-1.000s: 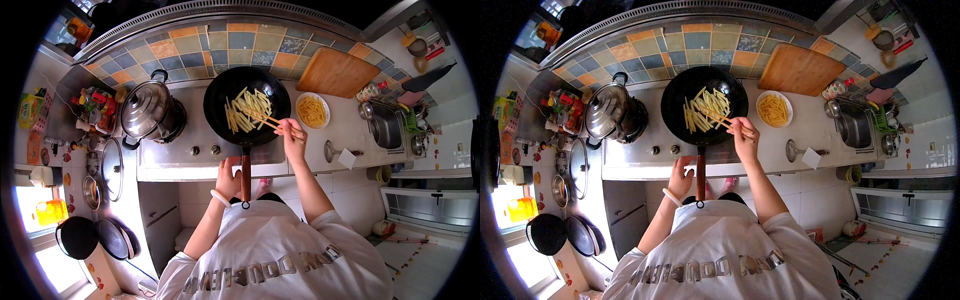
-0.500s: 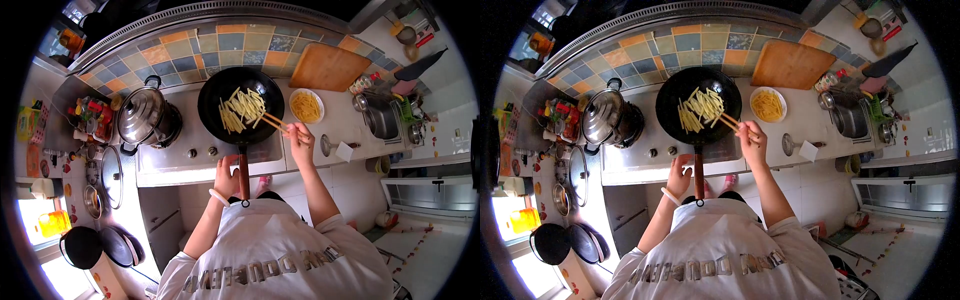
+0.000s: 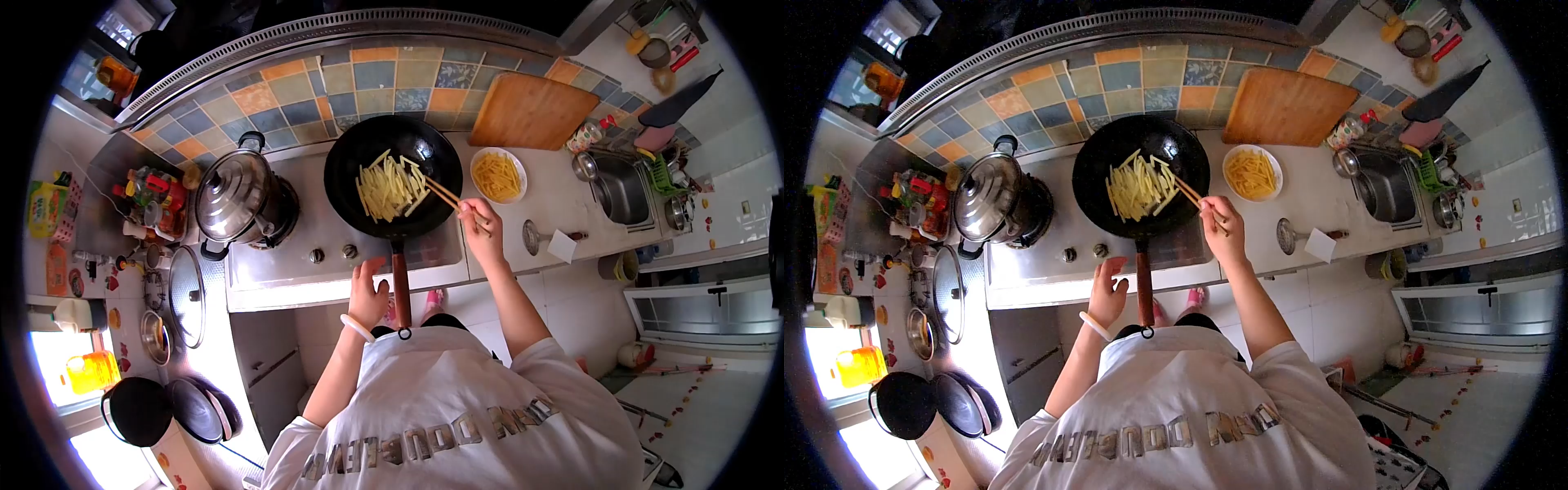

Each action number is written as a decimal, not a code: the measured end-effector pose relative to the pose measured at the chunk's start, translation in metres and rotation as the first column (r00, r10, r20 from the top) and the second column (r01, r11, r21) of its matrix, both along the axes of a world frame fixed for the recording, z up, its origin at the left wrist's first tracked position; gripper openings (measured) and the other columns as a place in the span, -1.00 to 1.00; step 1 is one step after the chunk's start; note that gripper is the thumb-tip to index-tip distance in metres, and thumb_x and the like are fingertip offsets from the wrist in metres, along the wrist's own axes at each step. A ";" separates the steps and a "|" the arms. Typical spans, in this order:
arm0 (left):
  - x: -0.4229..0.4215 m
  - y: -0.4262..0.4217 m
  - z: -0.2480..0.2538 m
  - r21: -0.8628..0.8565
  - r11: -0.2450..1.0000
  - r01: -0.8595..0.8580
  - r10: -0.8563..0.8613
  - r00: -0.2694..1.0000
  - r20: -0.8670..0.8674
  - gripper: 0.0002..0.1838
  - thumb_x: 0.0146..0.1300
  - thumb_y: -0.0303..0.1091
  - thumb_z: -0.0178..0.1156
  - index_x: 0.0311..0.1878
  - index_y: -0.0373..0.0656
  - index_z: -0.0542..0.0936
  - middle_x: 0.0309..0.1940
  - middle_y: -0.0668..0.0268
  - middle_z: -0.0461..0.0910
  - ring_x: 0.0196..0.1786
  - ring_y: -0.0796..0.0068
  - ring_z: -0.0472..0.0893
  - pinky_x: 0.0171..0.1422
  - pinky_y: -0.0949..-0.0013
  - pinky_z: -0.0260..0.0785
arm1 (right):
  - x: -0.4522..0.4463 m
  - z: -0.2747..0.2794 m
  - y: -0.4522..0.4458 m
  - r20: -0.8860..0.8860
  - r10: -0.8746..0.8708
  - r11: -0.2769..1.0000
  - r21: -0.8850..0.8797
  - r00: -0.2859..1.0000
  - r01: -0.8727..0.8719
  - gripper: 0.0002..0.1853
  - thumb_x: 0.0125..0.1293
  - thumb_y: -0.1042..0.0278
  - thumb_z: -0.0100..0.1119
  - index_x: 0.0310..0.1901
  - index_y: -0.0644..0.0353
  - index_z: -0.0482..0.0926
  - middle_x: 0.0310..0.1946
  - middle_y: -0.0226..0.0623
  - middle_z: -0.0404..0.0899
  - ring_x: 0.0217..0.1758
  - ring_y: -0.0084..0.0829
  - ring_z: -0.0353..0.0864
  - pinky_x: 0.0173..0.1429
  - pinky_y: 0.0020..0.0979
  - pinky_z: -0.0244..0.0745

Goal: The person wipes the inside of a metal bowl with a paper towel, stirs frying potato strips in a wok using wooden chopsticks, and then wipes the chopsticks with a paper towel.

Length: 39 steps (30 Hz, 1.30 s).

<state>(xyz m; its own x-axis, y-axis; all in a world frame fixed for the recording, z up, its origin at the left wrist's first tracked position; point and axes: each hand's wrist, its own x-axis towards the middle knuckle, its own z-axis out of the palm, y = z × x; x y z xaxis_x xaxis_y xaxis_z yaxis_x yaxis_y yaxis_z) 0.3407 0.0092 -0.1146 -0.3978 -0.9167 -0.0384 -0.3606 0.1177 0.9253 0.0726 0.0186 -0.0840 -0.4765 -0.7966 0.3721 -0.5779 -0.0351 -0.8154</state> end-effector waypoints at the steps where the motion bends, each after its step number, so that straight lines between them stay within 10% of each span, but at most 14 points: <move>1: 0.001 0.000 -0.001 -0.007 1.000 0.000 0.000 1.000 -0.001 -0.51 0.04 -0.64 0.07 0.12 -0.21 0.46 -0.02 0.01 0.50 0.09 0.00 0.48 0.24 0.10 0.35 | -0.001 0.002 -0.003 0.011 -0.026 0.999 -0.018 1.000 0.027 -0.91 0.39 0.41 0.11 -0.20 0.23 0.53 -0.35 -0.21 0.59 -0.36 -0.27 0.65 -0.25 -0.36 0.51; 9: 0.010 0.001 -0.002 -0.011 1.000 0.015 -0.015 0.999 0.034 -0.50 0.11 -0.67 0.06 0.16 -0.12 0.45 0.06 0.12 0.45 0.18 0.18 0.48 0.21 0.20 0.41 | -0.006 -0.009 -0.053 -0.117 0.107 0.992 -0.049 0.987 -0.114 -0.93 0.38 0.42 0.12 -0.19 0.20 0.55 -0.29 -0.15 0.61 -0.27 -0.14 0.64 -0.23 -0.35 0.50; 23: -0.026 0.029 0.010 -0.081 0.994 -0.066 0.071 0.996 0.059 -0.54 0.07 -0.63 0.04 0.11 -0.18 0.45 -0.01 0.07 0.50 0.06 0.08 0.49 0.16 0.14 0.38 | -0.013 -0.034 -0.034 0.412 0.204 0.978 -0.128 0.888 -0.166 -0.81 0.48 0.36 0.02 -0.21 0.33 0.50 -0.38 -0.27 0.62 -0.39 -0.47 0.71 -0.31 -0.52 0.57; 32: -0.037 0.055 0.016 -0.027 0.993 -0.119 0.121 0.985 0.121 -0.53 0.15 -0.62 0.03 0.17 -0.14 0.44 0.08 0.13 0.43 0.14 0.21 0.51 0.18 0.24 0.42 | -0.018 -0.025 -0.023 0.407 0.201 0.978 -0.129 0.891 -0.162 -0.84 0.47 0.37 0.05 -0.21 0.30 0.48 -0.34 -0.24 0.62 -0.36 -0.41 0.73 -0.30 -0.49 0.60; 39: -0.043 0.067 0.019 -0.042 0.986 -0.162 0.165 0.982 0.088 -0.53 0.15 -0.64 0.01 0.17 -0.17 0.45 0.06 0.11 0.43 0.11 0.20 0.50 0.16 0.26 0.44 | -0.013 -0.032 -0.030 0.081 0.173 0.981 -0.102 0.982 -0.164 -0.86 0.44 0.39 0.07 -0.22 0.30 0.48 -0.38 -0.22 0.58 -0.38 -0.40 0.73 -0.31 -0.49 0.55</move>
<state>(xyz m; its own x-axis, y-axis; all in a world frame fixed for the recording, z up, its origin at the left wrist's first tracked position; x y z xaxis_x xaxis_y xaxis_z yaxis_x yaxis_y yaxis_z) 0.2982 0.0760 -0.0955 -0.2387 -0.9705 -0.0345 -0.4601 0.0817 0.8841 0.0601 -0.0114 -0.1162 -0.3732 -0.8317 0.4110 -0.4822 -0.2046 -0.8519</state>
